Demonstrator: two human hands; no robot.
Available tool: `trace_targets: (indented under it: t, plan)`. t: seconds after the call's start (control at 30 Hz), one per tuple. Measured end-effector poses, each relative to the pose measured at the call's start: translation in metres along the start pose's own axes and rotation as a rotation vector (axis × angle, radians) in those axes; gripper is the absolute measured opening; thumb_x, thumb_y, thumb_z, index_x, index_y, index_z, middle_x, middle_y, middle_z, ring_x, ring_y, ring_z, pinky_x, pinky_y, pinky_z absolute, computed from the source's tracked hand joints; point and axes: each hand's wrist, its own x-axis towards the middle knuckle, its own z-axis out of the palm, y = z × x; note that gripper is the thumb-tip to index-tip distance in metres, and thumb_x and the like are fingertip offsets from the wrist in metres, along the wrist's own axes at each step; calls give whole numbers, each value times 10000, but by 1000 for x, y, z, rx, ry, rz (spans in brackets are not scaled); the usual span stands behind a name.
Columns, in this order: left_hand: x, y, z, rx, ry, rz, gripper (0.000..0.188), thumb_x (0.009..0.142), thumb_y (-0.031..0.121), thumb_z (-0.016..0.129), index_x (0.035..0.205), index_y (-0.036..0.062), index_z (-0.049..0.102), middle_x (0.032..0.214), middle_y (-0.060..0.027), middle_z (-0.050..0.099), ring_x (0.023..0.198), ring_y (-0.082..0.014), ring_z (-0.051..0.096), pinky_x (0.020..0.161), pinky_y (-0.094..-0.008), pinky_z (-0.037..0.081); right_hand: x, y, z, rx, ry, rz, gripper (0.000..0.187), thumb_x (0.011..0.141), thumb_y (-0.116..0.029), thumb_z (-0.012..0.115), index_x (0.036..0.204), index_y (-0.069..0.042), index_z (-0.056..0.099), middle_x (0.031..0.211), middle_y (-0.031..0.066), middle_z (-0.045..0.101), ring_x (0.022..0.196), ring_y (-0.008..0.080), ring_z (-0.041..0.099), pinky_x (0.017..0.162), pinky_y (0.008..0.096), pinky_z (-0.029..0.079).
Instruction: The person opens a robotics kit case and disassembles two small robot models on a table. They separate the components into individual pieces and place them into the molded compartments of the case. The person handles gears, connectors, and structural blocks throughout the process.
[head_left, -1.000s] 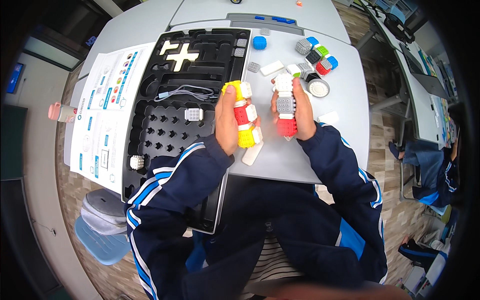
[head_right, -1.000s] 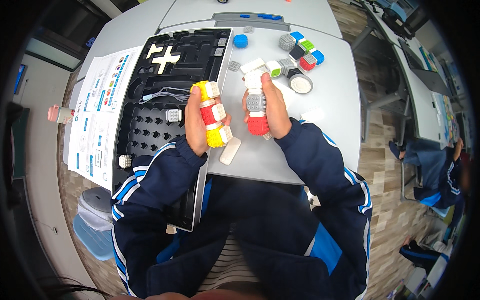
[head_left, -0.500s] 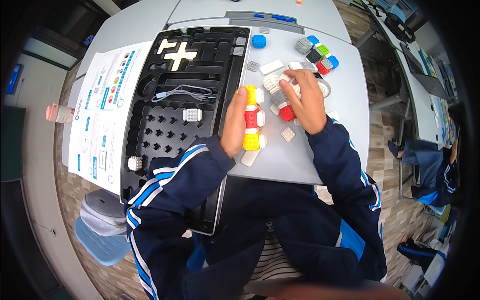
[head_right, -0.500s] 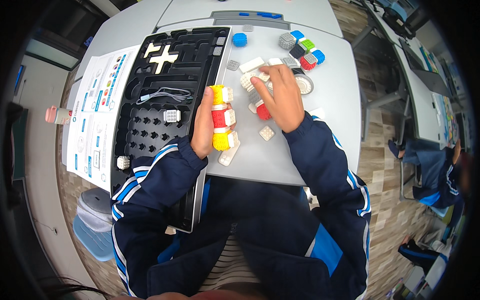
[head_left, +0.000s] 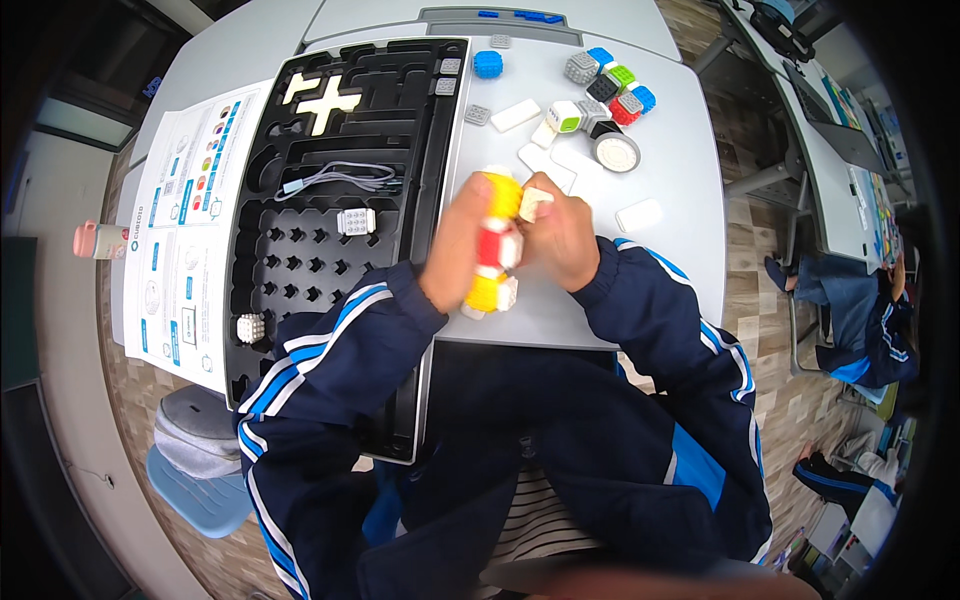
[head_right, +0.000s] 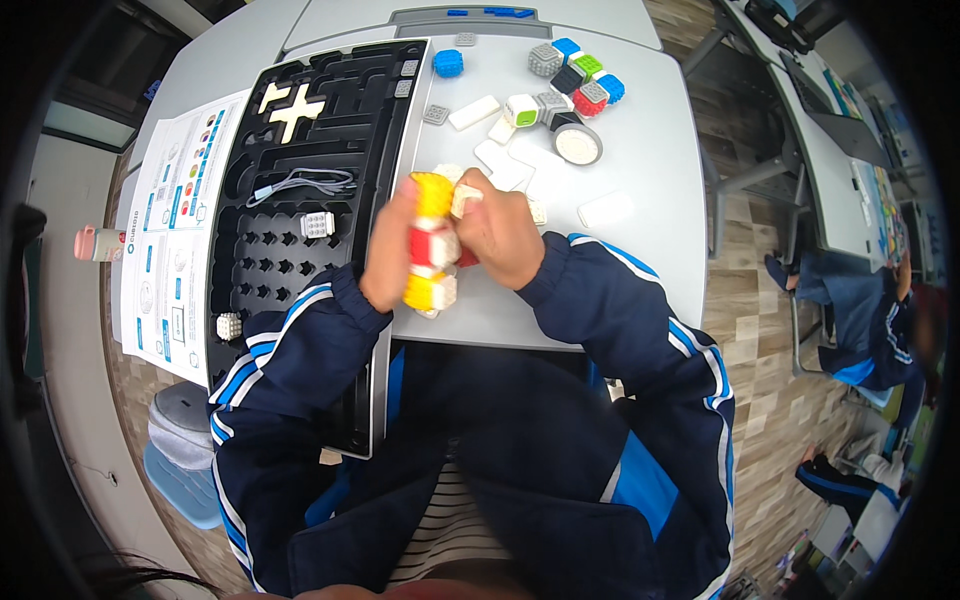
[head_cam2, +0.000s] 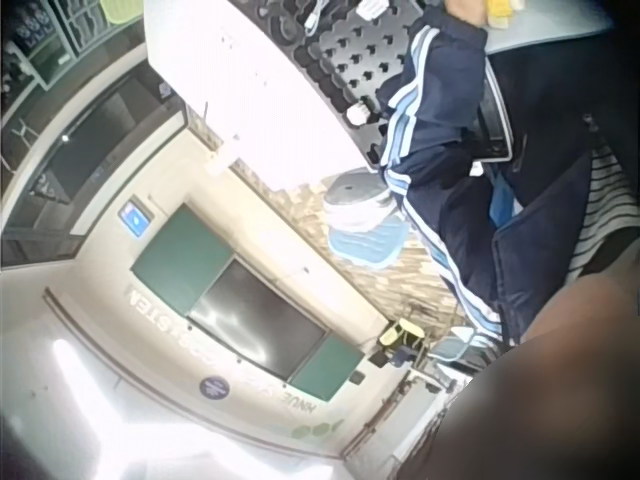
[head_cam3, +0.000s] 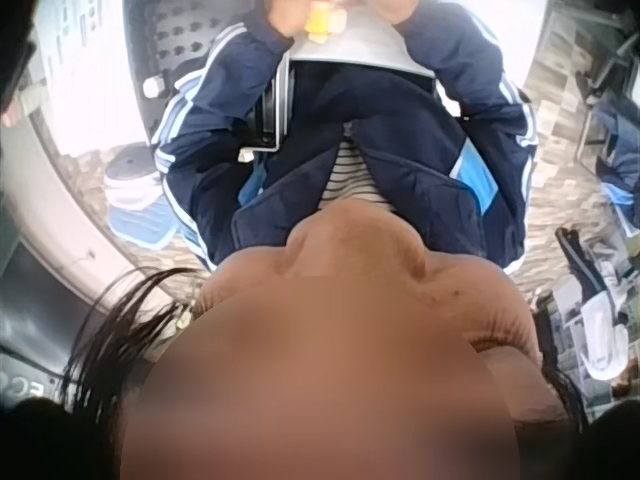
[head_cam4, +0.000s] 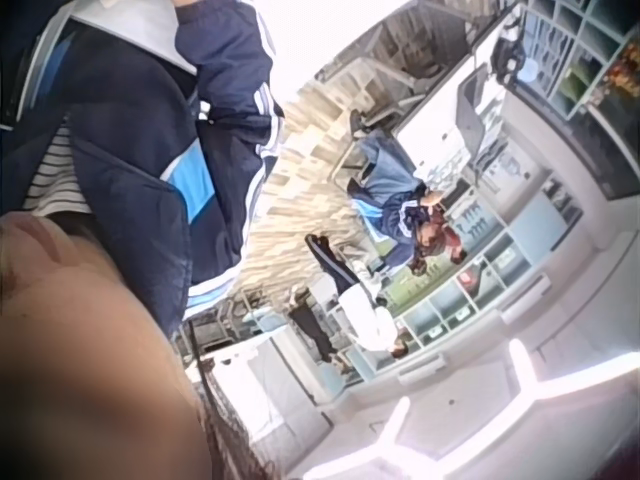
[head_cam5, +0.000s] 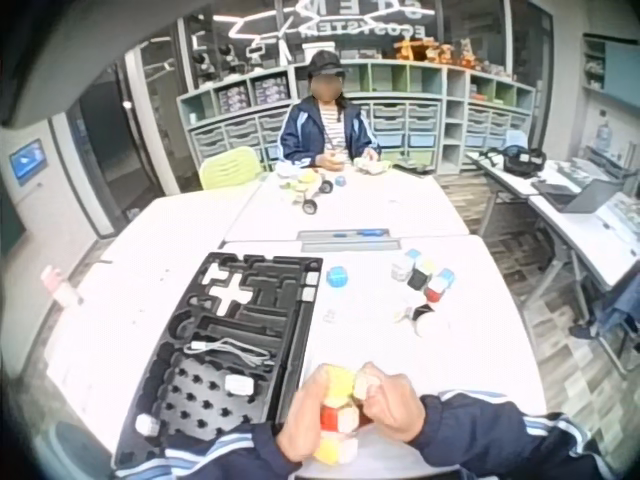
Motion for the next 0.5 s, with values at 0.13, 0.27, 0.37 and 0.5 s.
trace_targets:
  t: [0.13,0.27,0.37,0.5]
  plan:
    - [5,4,-7,-193,-41,-133,600,1033,613,379,956,56,587,675,-69,598,512,-200,621,500,-332,537,2,-2,-7,410,-103,97,337,1020,-312,471,1125,1,540,709,93,604,585,192,605,482,317,425]
    - [3,4,-5,-19,32,-19,577,1058,580,346,1030,55,583,766,-53,599,593,-147,605,544,-287,512,12,-5,-17,993,-126,342,314,989,-302,489,1122,-22,545,821,81,580,628,131,540,481,239,382]
    - [1,4,-2,46,130,83,576,1067,573,330,1060,57,584,840,-47,614,683,-113,610,606,-255,513,20,-9,-17,786,-95,413,405,993,-420,471,1160,-53,513,930,58,535,653,127,517,472,243,323]
    - [0,1,0,171,184,226,507,1084,529,334,1088,65,542,867,-50,584,724,-101,587,647,-250,501,18,-14,-9,33,-220,93,334,979,-344,611,1026,-18,552,753,76,621,678,142,628,551,297,473]
